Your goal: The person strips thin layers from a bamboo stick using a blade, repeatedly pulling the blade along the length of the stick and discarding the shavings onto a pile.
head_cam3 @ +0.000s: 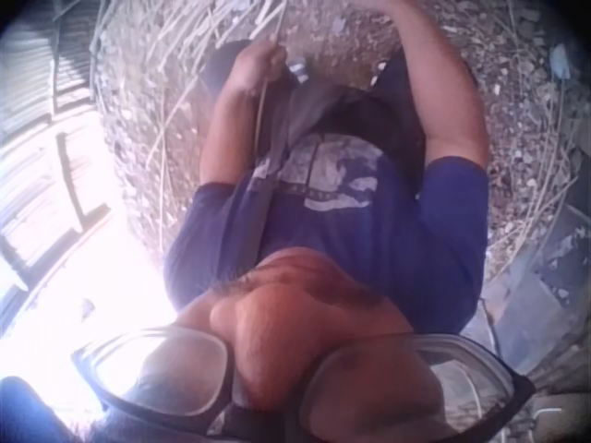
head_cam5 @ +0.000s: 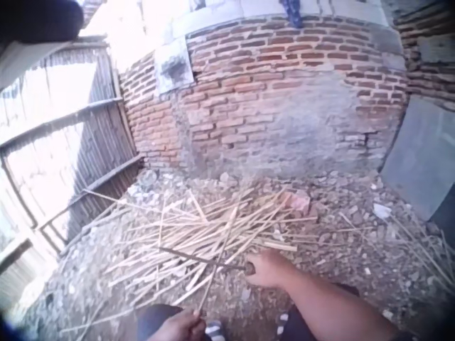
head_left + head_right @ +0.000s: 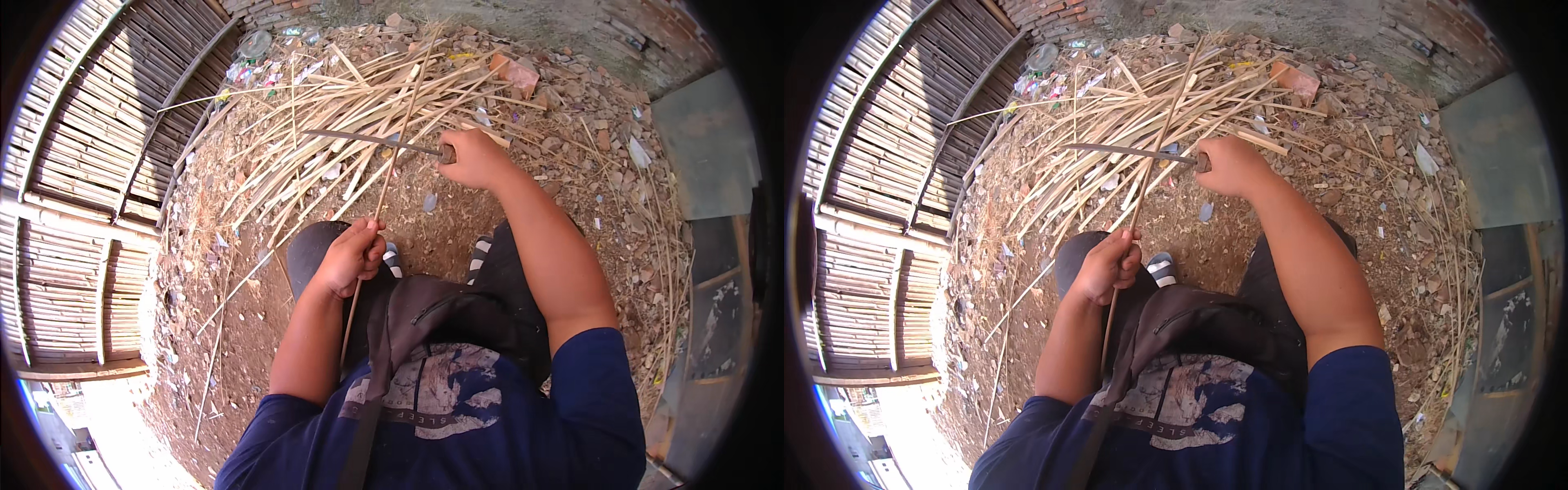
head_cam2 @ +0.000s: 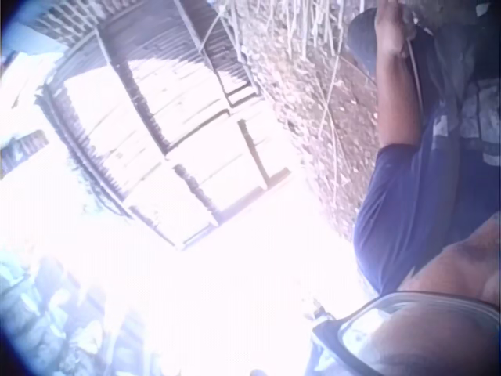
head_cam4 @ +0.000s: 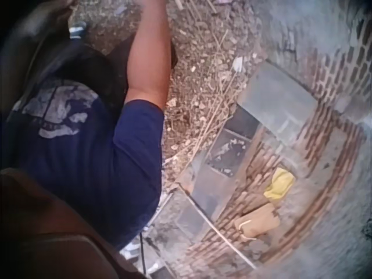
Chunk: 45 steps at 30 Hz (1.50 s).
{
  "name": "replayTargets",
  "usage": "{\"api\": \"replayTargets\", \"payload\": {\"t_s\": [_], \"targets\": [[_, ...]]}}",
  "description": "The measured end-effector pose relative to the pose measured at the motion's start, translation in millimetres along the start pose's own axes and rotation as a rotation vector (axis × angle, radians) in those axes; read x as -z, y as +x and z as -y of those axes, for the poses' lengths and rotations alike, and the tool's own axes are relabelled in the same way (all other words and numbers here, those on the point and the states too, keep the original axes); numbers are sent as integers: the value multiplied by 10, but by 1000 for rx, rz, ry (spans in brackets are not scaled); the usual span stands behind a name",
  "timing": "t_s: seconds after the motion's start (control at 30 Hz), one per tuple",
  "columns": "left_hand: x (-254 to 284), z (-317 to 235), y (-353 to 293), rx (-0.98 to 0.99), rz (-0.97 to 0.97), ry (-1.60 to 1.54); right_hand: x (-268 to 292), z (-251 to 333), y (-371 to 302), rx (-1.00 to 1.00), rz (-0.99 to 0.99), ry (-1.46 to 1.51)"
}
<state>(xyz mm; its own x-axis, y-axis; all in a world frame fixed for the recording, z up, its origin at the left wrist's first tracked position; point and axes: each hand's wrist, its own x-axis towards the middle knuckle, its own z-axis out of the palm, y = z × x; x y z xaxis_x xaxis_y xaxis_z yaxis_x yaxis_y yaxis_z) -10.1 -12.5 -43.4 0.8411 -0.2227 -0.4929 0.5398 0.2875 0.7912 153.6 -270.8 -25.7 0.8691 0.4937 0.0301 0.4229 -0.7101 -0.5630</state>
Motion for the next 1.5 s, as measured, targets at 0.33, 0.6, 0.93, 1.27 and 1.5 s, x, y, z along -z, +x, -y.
{"api": "replayTargets", "payload": {"t_s": [0.33,0.6,0.93,1.27,1.5], "targets": [[12,35,23,-40,20,34,-13,13,-13,95,-207,-6],[49,58,22,-72,40,-3,44,-19,-67,168,-213,29],[-37,23,3,-124,9,-17,119,14,-104,122,-154,45],[-15,63,19,-3,-15,48,-162,236,-116,273,-17,-149],[-172,252,114,-294,-247,764,-201,115,-41,136,-17,-175]]}}
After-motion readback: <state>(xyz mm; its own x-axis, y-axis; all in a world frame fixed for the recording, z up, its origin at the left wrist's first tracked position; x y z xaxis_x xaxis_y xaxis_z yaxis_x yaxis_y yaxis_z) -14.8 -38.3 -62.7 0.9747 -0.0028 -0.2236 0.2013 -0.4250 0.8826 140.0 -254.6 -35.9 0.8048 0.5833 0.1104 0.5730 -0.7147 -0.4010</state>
